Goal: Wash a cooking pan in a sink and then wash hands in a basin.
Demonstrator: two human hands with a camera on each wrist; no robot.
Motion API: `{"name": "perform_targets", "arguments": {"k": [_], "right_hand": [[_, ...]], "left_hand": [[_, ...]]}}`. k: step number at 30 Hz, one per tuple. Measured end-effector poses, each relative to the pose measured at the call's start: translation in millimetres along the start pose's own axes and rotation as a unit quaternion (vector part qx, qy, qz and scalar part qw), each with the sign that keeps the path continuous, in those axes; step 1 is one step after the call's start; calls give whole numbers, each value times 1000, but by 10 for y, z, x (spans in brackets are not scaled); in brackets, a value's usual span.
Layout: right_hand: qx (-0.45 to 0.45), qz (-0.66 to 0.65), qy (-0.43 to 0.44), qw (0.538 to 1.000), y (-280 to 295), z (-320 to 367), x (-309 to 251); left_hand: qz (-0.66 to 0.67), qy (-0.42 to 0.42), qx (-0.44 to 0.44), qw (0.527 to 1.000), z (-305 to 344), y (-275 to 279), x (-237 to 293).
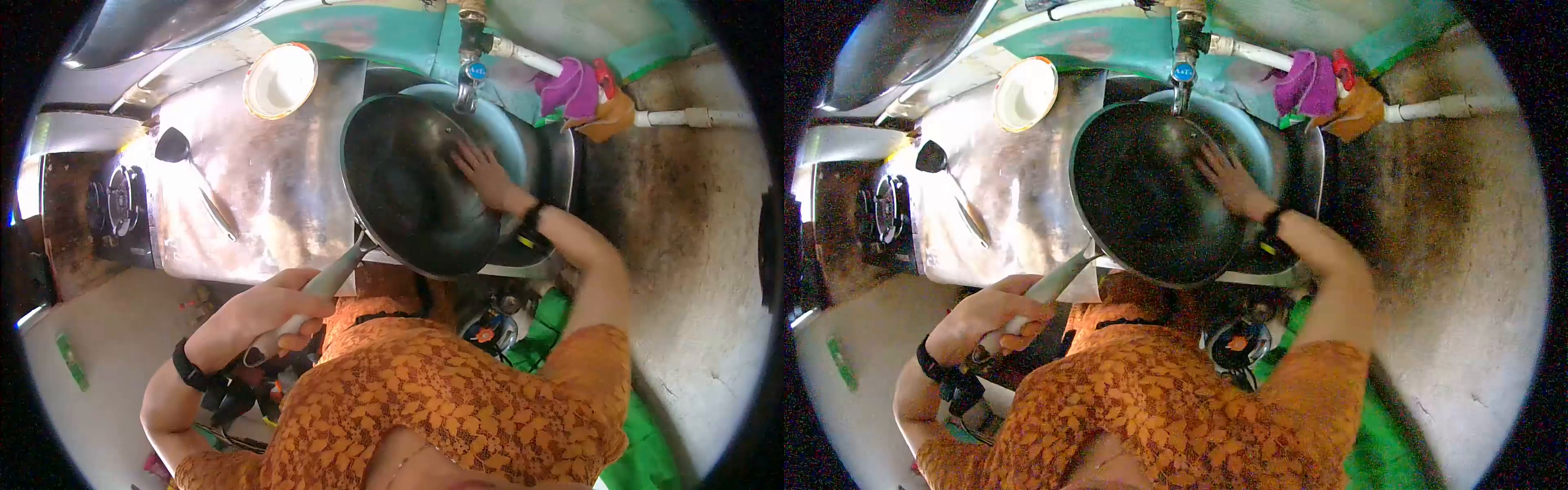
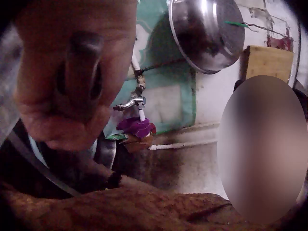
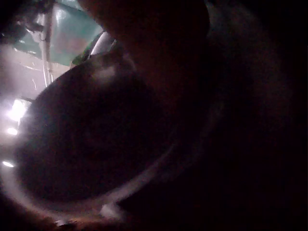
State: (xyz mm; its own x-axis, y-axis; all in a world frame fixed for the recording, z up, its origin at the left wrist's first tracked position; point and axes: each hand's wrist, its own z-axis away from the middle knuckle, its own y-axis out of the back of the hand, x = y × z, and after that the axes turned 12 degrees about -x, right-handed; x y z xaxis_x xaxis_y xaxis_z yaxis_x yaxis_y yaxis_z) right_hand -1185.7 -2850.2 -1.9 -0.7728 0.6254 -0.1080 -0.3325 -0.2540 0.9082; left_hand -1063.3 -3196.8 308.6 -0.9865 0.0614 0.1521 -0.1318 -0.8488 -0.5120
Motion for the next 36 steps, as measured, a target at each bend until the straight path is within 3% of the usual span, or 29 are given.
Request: {"name": "perform_targets", "arguments": {"k": [1, 3, 5, 7, 9, 12, 14, 16, 17, 18, 19, 20, 21, 22, 23, 24, 26, 28, 31, 33, 36], "right_hand": [[101, 17, -12, 995, -64, -316, -27], [151, -116, -50, 980, -22, -952, -452], [210, -301, 34, 930, 121, -1098, -1067], [72, -513, 165, 839, 486, -675, -1408], [-98, -621, 174, 758, 976, -91, -1572], [109, -646, 192, 731, 1129, -307, -1657], [279, -537, 135, 785, 982, -1009, -1542], [377, -375, -40, 846, 683, -1576, -1171], [309, -377, -95, 868, 601, -1523, -913], [311, -222, -155, 911, 254, -1482, -642], [211, -205, -181, 939, 192, -1216, -472], [181, -185, -199, 945, -70, -985, -266], [209, -139, -191, 949, -268, -668, -218], [84, -34, -214, 973, -226, -355, -268], [-28, -46, -199, 979, -123, -97, -403], [-143, -60, -182, 971, -80, 125, -574], [-257, -242, -83, 932, -177, 322, -922], [-184, -452, 82, 869, 55, 369, -1250], [-87, -614, 151, 770, 800, 95, -1574], [-82, -676, 146, 718, 1331, 194, -1468], [13, -569, 166, 806, 1646, 547, -1425]], "left_hand": [[4, -1, 5, 1000, 4, -3, 8], [10, -14, 14, 1000, -14, 15, 14], [12, -8, 9, 1000, -21, 25, -14], [2, 0, -2, 1000, -25, 50, 0], [-1, 2, -23, 1000, -28, 127, -23], [-9, 7, -36, 999, -43, 126, -45], [-7, -1, -33, 999, -27, 82, -20], [11, -5, -31, 999, 24, 18, -7], [-2, -13, -34, 999, 27, 31, -26], [-15, -22, -38, 999, 12, 56, -51], [-27, -31, -44, 998, -1, 79, -85], [-21, -25, -47, 998, -6, 92, -111], [-16, -25, -47, 998, -20, 98, -116], [-8, -27, -46, 999, -24, 100, -129], [-19, -31, -53, 998, -18, 104, -139], [-28, -32, -61, 997, -19, 108, -135], [-23, -30, -54, 998, -8, 101, -126], [7, -22, -75, 997, -83, 218, -182], [80, -25, -137, 987, -211, 449, -310], [98, -19, -159, 982, -209, 551, -333], [47, -14, -143, 989, -151, 562, -341]]}}
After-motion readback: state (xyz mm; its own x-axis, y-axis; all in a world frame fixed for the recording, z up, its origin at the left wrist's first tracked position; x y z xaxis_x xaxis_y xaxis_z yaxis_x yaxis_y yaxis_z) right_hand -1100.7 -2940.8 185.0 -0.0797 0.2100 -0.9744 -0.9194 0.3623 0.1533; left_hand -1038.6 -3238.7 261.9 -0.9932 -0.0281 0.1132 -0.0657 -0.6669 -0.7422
